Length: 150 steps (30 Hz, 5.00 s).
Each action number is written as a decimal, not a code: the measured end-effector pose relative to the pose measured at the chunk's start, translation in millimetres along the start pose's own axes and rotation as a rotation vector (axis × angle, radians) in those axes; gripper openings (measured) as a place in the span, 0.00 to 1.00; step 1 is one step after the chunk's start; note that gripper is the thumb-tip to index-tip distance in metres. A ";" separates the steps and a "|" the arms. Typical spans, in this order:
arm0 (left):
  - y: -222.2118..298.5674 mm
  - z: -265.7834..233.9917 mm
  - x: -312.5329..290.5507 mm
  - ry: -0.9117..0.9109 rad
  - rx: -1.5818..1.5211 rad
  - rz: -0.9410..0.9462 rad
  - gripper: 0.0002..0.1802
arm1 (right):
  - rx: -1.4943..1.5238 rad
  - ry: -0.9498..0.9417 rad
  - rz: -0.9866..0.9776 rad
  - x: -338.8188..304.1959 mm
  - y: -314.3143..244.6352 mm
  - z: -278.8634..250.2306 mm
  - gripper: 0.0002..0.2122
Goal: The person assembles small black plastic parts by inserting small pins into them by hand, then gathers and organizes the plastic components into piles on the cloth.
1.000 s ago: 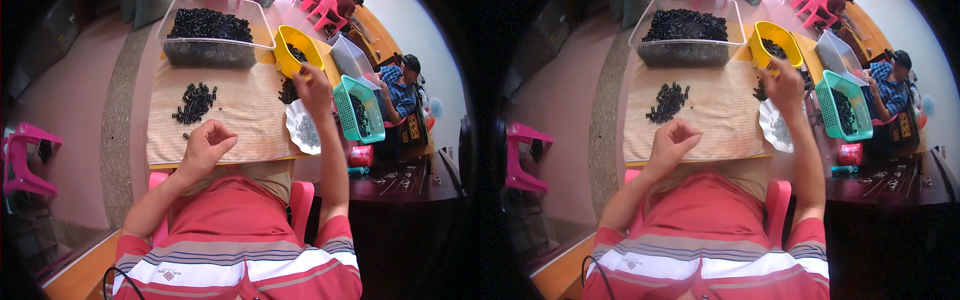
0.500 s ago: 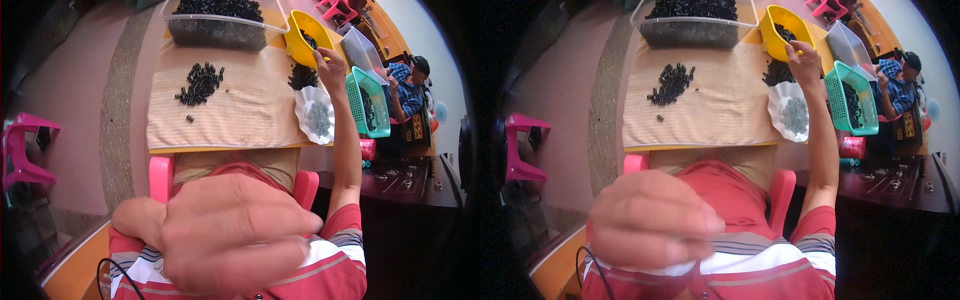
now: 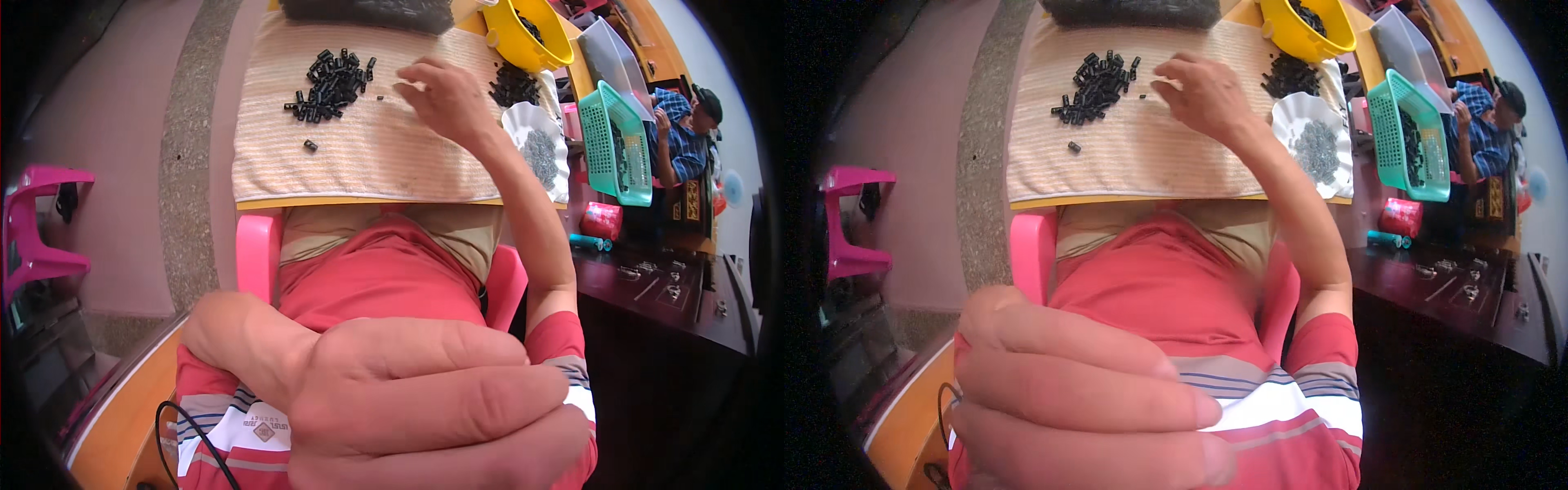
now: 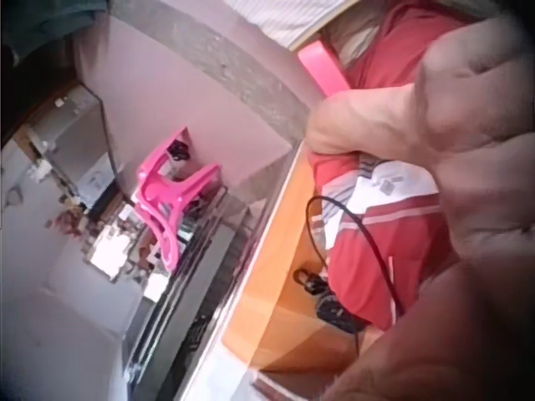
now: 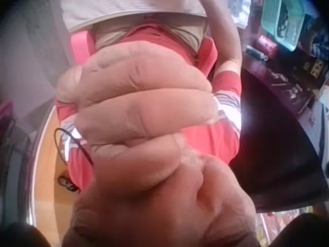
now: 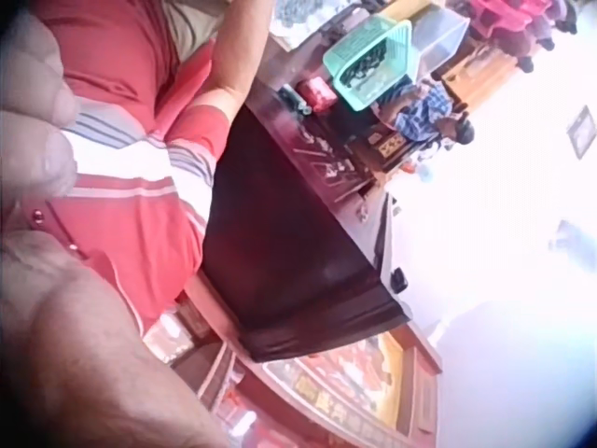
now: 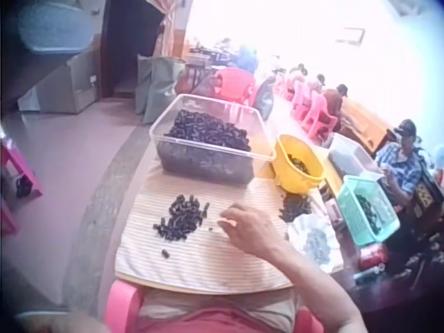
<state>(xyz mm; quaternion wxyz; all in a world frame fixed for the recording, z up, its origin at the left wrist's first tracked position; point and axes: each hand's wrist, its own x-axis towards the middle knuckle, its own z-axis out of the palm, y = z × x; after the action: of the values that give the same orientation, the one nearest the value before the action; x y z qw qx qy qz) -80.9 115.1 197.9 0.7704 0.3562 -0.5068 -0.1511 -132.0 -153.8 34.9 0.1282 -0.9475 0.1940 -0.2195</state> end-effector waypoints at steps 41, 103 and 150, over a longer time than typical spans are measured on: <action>-113.6 -36.4 -36.2 -0.331 -0.057 -0.292 0.16 | -0.061 -0.245 0.009 7.8 -20.7 15.8 0.06; -196.9 -81.1 -40.1 -0.465 0.491 -0.282 0.08 | -0.058 -0.306 -0.159 47.0 -12.7 15.5 0.14; -202.6 -83.9 -41.9 -0.401 0.553 -0.215 0.07 | 0.058 -0.345 -0.231 49.6 -21.6 26.4 0.13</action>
<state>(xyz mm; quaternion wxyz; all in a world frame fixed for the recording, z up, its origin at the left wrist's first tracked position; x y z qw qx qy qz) 1.2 31.2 7.9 0.5096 0.5658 -0.6293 -0.1555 -71.8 -151.5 37.1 0.1609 -0.9829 0.0526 -0.0728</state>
